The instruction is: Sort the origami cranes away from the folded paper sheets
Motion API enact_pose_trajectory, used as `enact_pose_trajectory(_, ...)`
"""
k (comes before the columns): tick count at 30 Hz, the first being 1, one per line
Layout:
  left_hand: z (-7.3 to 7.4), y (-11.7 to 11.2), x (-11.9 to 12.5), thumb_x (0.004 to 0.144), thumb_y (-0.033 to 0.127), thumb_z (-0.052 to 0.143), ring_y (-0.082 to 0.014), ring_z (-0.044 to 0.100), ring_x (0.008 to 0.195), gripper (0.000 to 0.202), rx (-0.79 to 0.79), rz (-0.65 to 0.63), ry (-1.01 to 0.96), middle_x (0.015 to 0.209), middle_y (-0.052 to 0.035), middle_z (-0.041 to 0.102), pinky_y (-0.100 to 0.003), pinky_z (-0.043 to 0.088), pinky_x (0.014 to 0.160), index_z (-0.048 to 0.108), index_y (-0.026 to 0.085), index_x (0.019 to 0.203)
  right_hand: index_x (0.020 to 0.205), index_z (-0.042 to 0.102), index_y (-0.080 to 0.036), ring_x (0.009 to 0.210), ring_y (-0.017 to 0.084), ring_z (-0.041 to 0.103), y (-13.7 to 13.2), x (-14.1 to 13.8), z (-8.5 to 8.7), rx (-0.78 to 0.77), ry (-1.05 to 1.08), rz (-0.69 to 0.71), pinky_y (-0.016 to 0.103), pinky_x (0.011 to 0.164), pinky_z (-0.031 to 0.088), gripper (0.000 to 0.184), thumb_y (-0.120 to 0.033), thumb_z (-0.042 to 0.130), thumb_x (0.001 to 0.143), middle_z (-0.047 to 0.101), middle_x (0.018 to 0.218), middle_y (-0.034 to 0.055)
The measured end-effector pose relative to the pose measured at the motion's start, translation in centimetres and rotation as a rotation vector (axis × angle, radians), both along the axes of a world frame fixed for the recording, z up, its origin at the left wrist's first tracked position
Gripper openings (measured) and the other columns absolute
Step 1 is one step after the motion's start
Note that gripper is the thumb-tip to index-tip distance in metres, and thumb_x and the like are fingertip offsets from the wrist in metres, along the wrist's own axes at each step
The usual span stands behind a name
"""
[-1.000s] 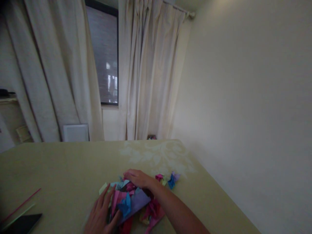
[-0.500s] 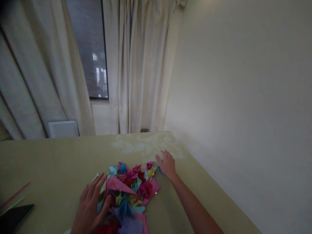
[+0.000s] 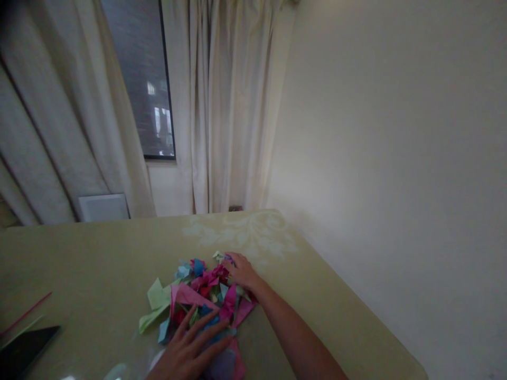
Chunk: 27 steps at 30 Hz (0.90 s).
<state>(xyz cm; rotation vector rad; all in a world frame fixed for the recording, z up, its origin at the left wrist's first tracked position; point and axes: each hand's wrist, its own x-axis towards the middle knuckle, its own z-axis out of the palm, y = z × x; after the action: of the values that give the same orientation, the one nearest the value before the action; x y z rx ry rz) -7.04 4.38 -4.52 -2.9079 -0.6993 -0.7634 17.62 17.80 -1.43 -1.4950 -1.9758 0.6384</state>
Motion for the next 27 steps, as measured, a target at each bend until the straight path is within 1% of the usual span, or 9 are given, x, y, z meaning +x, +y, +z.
enact_pose_trajectory(3,-0.6,-0.4,1.4,0.1,0.031,0.064,-0.0289,0.058,0.141,0.065,0.06,0.017,0.058,0.154,0.0017,0.061,-0.055,0.035,0.127,0.042,0.046,0.159,0.142,0.067,-0.02,0.138,0.029,0.058,0.5,-2.8,0.4,0.006,0.013,0.063,0.046,0.122,0.04,0.061,-0.064,0.048,0.105,0.067,0.145,0.0137)
enact_pose_trajectory(7,0.4,-0.7,0.5,0.093,0.04,0.069,-0.0328,0.058,0.138,0.074,0.025,0.078,0.052,0.154,-0.0041,0.061,-0.056,0.038,0.124,0.042,0.037,0.162,0.144,0.065,-0.019,0.141,0.026,0.056,0.6,-4.5,1.5,0.013,0.081,0.169,0.044,0.124,0.039,0.066,-0.068,0.041,0.106,0.065,0.147,0.014)
enact_pose_trajectory(11,1.5,-0.8,-0.8,0.094,0.049,0.07,-0.0313,0.061,0.129,0.073,-0.016,0.269,-0.088,0.147,-0.0064,0.064,-0.047,0.049,0.112,0.043,0.039,0.161,0.149,0.06,-0.02,0.147,0.026,0.051,-0.5,-1.9,3.5,0.084,0.111,0.063,0.047,0.128,0.033,0.069,-0.07,0.043,0.105,0.058,0.155,0.0147)
enact_pose_trajectory(15,1.9,-0.5,-2.0,0.091,0.057,0.071,-0.0345,0.058,0.129,0.07,-0.015,0.503,-0.253,0.147,-0.0097,0.061,-0.049,0.05,0.107,0.052,0.038,0.156,0.152,0.058,-0.022,0.152,0.032,0.043,-5.1,2.3,4.7,0.101,0.018,-0.009,0.053,0.128,0.03,0.075,-0.074,0.057,0.097,0.047,0.164,0.0172)
enact_pose_trajectory(18,2.2,0.5,-3.1,0.089,0.062,0.069,-0.0401,0.046,0.144,0.075,-0.052,0.717,-0.288,0.16,-0.0114,0.049,-0.06,0.039,0.116,0.051,0.036,0.156,0.161,0.047,-0.027,0.159,0.038,0.03,-10.4,3.2,4.1,0.051,-0.101,0.035,0.056,0.128,0.029,0.096,-0.078,0.072,0.083,0.032,0.173,0.0164)
enact_pose_trajectory(20,2.4,1.6,-3.9,0.087,0.066,0.067,-0.0438,0.033,0.154,0.079,-0.112,0.816,-0.265,0.168,-0.0119,0.038,-0.067,0.031,0.12,0.05,0.035,0.157,0.166,0.038,-0.03,0.161,0.043,0.024,-13.5,2.3,3.2,0.063,-0.175,0.111,0.06,0.128,0.027,0.115,-0.079,0.081,0.071,0.024,0.176,0.0163)
enact_pose_trajectory(22,2.7,2.6,-4.4,0.085,0.071,0.066,-0.0473,0.025,0.158,0.085,-0.227,0.855,-0.209,0.173,-0.0126,0.029,-0.07,0.029,0.12,0.047,0.033,0.159,0.168,0.031,-0.037,0.162,0.048,0.016,-15.4,0.6,2.2,0.085,-0.241,0.245,0.067,0.128,0.019,0.123,-0.078,0.086,0.065,0.017,0.178,0.0119)
enact_pose_trajectory(24,3.2,3.6,-4.4,0.082,0.074,0.067,-0.0492,0.027,0.157,0.094,-0.37,0.838,-0.133,0.174,-0.0155,0.027,-0.067,0.035,0.118,0.044,0.029,0.162,0.169,0.024,-0.043,0.162,0.05,0.011,-15.7,-1.1,1.6,0.092,-0.275,0.32,0.073,0.126,0.011,0.127,-0.075,0.087,0.063,0.008,0.18,0.008)
enact_pose_trajectory(27,3.7,4.3,-3.7,0.079,0.071,0.072,-0.0463,0.04,0.152,0.097,-0.514,0.74,-0.015,0.168,-0.0196,0.038,-0.06,0.04,0.116,0.046,0.026,0.161,0.169,0.019,-0.043,0.162,0.051,0.009,-13.8,-2.9,1.6,0.066,-0.296,0.249,0.076,0.125,0.008,0.126,-0.069,0.088,0.066,0.008,0.18,0.0082)
